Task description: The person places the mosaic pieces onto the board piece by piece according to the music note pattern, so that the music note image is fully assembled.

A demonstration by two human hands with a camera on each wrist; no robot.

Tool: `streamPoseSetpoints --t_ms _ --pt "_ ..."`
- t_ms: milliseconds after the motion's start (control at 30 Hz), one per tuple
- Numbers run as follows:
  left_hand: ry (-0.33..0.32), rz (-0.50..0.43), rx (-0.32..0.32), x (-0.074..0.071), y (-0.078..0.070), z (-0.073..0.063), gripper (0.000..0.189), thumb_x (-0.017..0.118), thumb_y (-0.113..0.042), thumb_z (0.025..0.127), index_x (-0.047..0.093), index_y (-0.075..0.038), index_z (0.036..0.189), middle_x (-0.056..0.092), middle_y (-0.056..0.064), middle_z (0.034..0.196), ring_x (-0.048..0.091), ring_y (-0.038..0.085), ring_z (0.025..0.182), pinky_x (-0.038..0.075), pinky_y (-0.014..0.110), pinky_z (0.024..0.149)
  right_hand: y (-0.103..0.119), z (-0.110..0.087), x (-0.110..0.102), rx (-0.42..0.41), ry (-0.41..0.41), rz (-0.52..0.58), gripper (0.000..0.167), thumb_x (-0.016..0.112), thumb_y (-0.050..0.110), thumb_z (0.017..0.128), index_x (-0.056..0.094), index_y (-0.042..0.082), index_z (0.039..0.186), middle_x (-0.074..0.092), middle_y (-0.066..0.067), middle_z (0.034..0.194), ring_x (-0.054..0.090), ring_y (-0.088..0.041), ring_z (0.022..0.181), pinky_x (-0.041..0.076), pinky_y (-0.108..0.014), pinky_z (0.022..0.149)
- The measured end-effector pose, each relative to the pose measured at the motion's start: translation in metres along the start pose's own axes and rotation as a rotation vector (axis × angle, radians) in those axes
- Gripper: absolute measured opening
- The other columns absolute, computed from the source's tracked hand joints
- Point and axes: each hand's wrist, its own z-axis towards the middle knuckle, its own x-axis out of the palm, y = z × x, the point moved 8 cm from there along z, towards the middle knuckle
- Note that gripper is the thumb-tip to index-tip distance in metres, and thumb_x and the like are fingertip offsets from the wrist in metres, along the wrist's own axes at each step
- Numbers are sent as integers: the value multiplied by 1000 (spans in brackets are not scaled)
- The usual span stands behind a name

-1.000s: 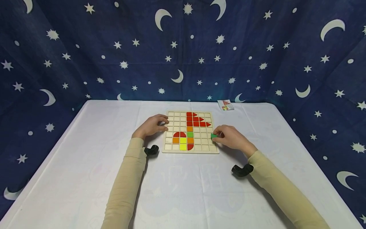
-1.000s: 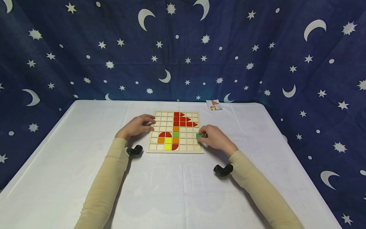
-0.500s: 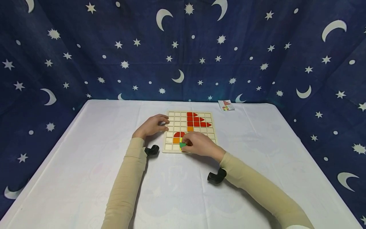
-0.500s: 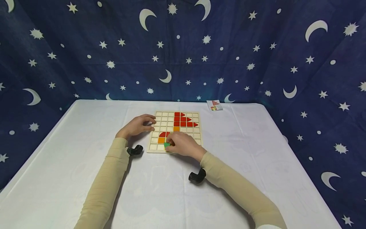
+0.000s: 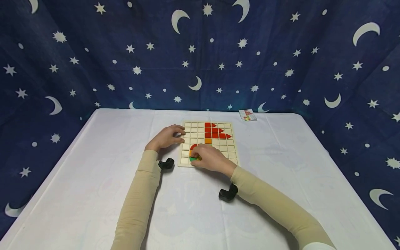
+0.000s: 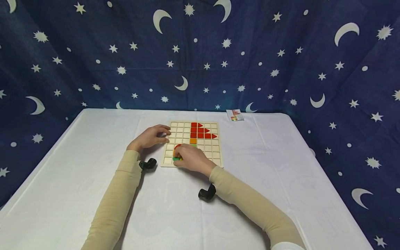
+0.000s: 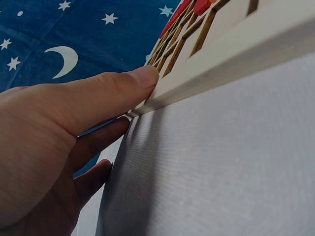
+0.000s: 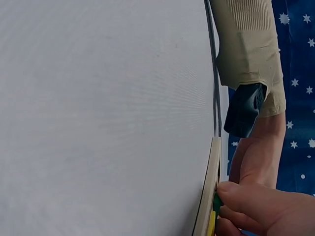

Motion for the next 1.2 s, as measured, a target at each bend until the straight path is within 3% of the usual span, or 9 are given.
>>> streamPoseSetpoints --t_ms 400,633,867,1000,1200 --pt "0 3 1 -1 0 2 38 73 -18 89 66 -1 122 51 15 141 42 32 135 31 43 115 -1 0 -1 5 -20 -15 14 73 27 87 71 15 95 62 5 91 55 -10 81 50 -27 72" --pt "1 6 -7 0 0 3 38 74 -18 88 66 -2 122 51 14 142 41 31 136 30 43 116 -9 -2 -9 24 -63 42 16 73 27 88 71 13 95 64 4 91 57 -10 82 51 -26 74" --pt "9 10 -26 3 0 3 39 74 -18 88 66 -2 123 50 14 142 41 32 135 29 44 116 -53 -23 -52 154 -209 195 16 67 23 93 73 10 101 66 1 92 54 -18 77 47 -31 69" --pt "8 11 -24 1 2 3 38 74 -19 88 66 -3 122 51 14 142 41 31 135 30 43 116 -83 -39 -72 226 -277 211 18 65 22 94 73 8 104 67 -5 99 55 -22 83 46 -33 72" --pt "7 -1 -21 2 4 2 38 74 -18 88 66 -2 122 51 14 142 42 32 135 30 44 115 -129 -59 -86 360 -318 218 24 62 27 97 71 8 107 68 -9 105 60 -25 89 49 -38 76"
